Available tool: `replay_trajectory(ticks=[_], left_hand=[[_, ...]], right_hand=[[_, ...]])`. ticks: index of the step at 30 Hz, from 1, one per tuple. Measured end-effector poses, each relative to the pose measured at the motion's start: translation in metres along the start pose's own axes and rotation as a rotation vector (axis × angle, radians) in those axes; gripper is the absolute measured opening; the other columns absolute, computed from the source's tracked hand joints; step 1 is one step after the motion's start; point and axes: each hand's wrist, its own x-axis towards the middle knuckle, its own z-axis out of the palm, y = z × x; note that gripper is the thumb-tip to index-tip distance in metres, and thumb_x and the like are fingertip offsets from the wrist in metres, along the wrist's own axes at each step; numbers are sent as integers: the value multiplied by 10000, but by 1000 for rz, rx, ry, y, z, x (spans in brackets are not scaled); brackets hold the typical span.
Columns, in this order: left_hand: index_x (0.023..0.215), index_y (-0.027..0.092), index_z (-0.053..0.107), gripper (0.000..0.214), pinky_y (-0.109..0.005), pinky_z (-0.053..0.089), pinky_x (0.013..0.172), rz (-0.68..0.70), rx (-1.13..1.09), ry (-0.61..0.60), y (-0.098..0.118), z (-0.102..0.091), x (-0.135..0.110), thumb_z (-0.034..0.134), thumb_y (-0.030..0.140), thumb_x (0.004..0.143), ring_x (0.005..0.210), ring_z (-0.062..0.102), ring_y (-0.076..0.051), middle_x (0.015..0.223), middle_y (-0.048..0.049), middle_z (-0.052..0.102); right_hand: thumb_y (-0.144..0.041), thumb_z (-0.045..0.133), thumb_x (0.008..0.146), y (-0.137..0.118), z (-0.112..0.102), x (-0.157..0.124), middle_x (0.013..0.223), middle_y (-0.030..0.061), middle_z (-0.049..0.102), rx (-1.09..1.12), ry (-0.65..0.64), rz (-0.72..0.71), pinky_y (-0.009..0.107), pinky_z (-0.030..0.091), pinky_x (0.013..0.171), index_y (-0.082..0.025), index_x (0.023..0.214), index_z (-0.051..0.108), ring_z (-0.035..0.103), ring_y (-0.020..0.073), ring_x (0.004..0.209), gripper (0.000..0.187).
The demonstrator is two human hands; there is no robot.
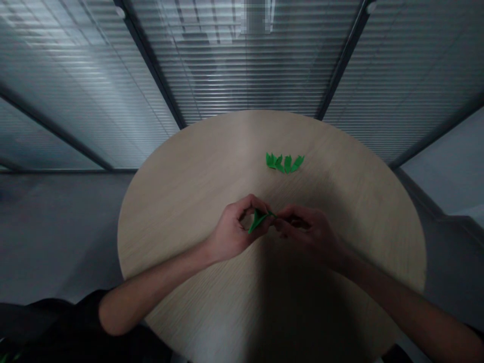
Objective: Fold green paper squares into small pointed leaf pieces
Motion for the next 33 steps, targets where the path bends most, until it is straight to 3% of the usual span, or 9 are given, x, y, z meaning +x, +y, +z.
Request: replay_trajectory(ticks=[6, 16, 21, 27, 33], left_hand=[[989, 182, 610, 166, -291, 575, 789, 66, 46, -7, 2, 0, -1, 726, 163, 873, 878, 714, -169, 983, -71, 739], [1000, 169, 621, 170, -348, 602, 867, 68, 34, -87, -1, -1, -2, 725, 145, 868, 998, 749, -218, 1145, -136, 766], [1098, 164, 616, 317, -372, 598, 942, 85, 61, -111, -2, -2, -3, 747, 97, 817, 1094, 742, -240, 1239, -151, 751], [1136, 160, 596, 307, -379, 610, 930, 79, 87, -117, 1, -3, -3, 724, 133, 858, 1115, 747, -254, 1281, -177, 737], [1146, 175, 589, 363, -381, 609, 908, 117, 112, -139, 0, -3, -2, 728, 87, 822, 1092, 754, -254, 1329, -172, 717]], right_hand=[[-351, 658, 950, 4, -2, 0, 712, -3, 652, -4, 6, -23, 239, 516, 571, -202, 874, 701, 629, 134, 619, 173], [-346, 656, 974, 7, -2, -1, 757, 14, 709, -29, -28, -53, 245, 524, 602, -201, 922, 740, 649, 138, 651, 176], [-335, 649, 974, 12, -1, -1, 782, 15, 702, 21, -13, -52, 241, 553, 592, -195, 948, 712, 649, 135, 643, 155], [-378, 667, 972, 9, 0, 1, 913, 53, 758, 20, -50, -25, 235, 558, 594, -193, 979, 716, 685, 144, 704, 192], [-328, 672, 981, 7, 1, -1, 789, 5, 713, 73, -32, -55, 203, 532, 595, -198, 936, 718, 651, 105, 649, 145]])
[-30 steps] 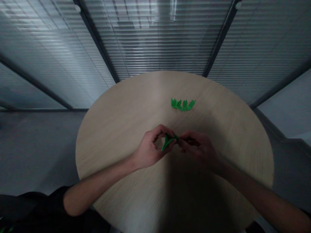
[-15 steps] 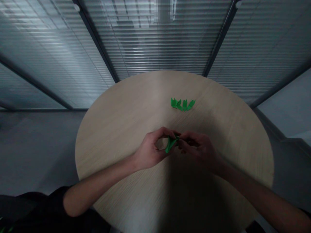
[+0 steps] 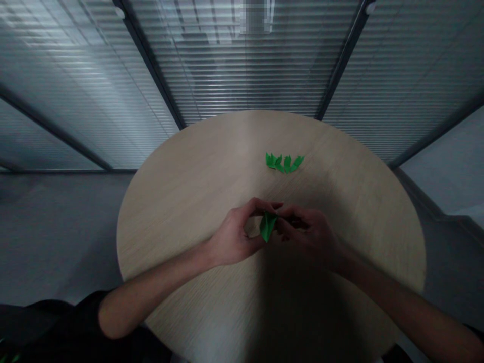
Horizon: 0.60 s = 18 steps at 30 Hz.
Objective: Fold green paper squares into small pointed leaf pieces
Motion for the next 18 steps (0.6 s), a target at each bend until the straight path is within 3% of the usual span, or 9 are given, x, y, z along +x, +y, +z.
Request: replay_trajectory(ticks=[6, 12, 18], left_hand=[[1223, 175, 567, 446, -452, 584, 959, 10, 78, -36, -1, 0, -1, 738, 120, 814, 1198, 717, -304, 1408, -197, 668], [1190, 177, 566, 389, -440, 594, 948, -8, 38, -28, 0, -1, -1, 719, 121, 837, 1179, 727, -290, 1402, -198, 671], [1180, 174, 568, 392, -457, 595, 938, -1, 44, -39, 0, 0, 0, 727, 123, 825, 1153, 734, -299, 1393, -211, 673]], right_hand=[[-280, 681, 948, 3, -2, 1, 808, 4, 691, -32, 33, -21, 213, 529, 576, -194, 933, 689, 653, 114, 647, 88], [-373, 679, 972, 4, -2, 0, 852, 23, 731, -29, -19, 32, 234, 549, 615, -202, 1009, 738, 666, 126, 675, 184], [-337, 720, 925, -1, 1, 2, 748, 4, 692, 29, 25, 45, 215, 498, 560, -187, 898, 740, 627, 109, 615, 154]])
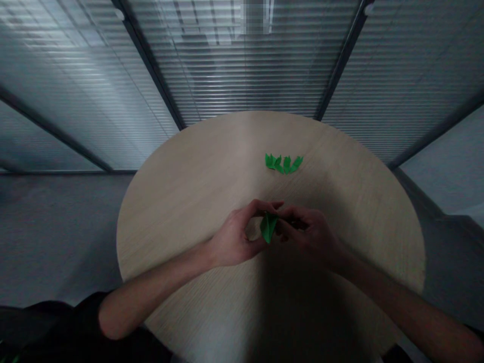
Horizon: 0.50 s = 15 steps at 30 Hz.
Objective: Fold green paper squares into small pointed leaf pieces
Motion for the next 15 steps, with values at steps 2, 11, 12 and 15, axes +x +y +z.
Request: replay_trajectory(ticks=[2, 11, 12, 15], left_hand=[[1199, 174, 566, 402, -465, 595, 939, 4, -3, -4, 0, 0, 0, 737, 148, 836, 1155, 732, -301, 1405, -215, 664], [1272, 195, 521, 491, -457, 586, 997, 40, -36, 14, -4, 2, -1, 702, 85, 829, 1239, 695, -286, 1457, -198, 628], [1273, 195, 519, 497, -450, 586, 1002, 40, -46, 13, -4, 2, -2, 698, 72, 826, 1245, 693, -283, 1462, -199, 623], [1273, 195, 520, 513, -447, 585, 1008, 46, -45, 14, -3, 2, -1, 698, 58, 811, 1245, 693, -282, 1459, -197, 625]], right_hand=[[-335, 727, 911, -2, 0, 0, 751, 9, 692, 29, 9, 9, 221, 501, 558, -181, 889, 729, 635, 114, 616, 156], [-332, 719, 915, 3, -1, 0, 747, 9, 706, -19, 56, -5, 217, 492, 551, -190, 904, 738, 639, 121, 627, 144], [-340, 712, 923, 3, -1, 0, 765, 12, 716, -17, 50, 2, 219, 503, 560, -190, 927, 744, 648, 122, 630, 153], [-384, 692, 943, 2, 0, 0, 799, 26, 745, 7, 19, 29, 232, 541, 585, -191, 985, 752, 683, 137, 652, 207]])
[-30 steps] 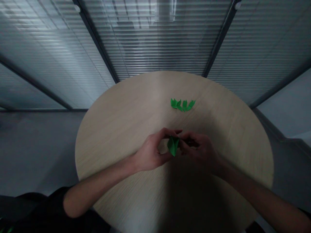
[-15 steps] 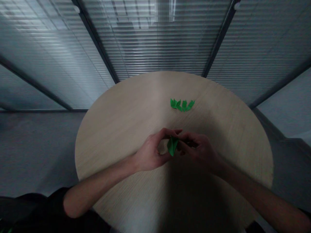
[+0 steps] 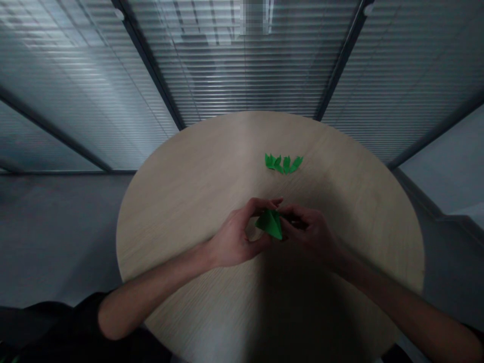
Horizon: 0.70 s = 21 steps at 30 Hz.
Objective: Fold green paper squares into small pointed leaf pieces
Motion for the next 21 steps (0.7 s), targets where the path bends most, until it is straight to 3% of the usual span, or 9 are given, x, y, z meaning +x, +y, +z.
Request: replay_trajectory(ticks=[10, 15, 18, 21], left_hand=[[1304, 207, 508, 501, -463, 589, 1006, 1, 43, -8, 2, 1, 0, 721, 130, 857, 1261, 684, -290, 1462, -190, 623], [1372, 224, 477, 627, -530, 502, 1116, 64, 225, 70, 1, 0, 0, 799, 214, 835, 1417, 528, -331, 1564, -205, 473], [1267, 218, 544, 564, -491, 546, 1029, 145, 398, 179, -1, -2, -1, 849, 240, 793, 1294, 566, -314, 1390, -164, 538], [1189, 201, 584, 424, -393, 582, 888, 207, 474, 184, -3, -3, -2, 816, 222, 834, 1086, 626, -245, 1180, -110, 595]], right_hand=[[-432, 717, 920, 0, 0, 0, 749, 27, 725, -47, 39, -52, 242, 547, 545, -187, 895, 737, 675, 147, 619, 247], [-409, 718, 935, 3, 0, 0, 719, 11, 736, -52, 107, -26, 221, 549, 538, -192, 898, 749, 684, 130, 586, 222], [-417, 721, 935, 3, 2, 0, 707, 11, 737, -35, 122, -2, 221, 550, 530, -186, 899, 756, 681, 126, 566, 237], [-452, 728, 929, 2, 4, 0, 723, 15, 738, -8, 105, 19, 217, 549, 522, -184, 910, 760, 676, 123, 567, 270]])
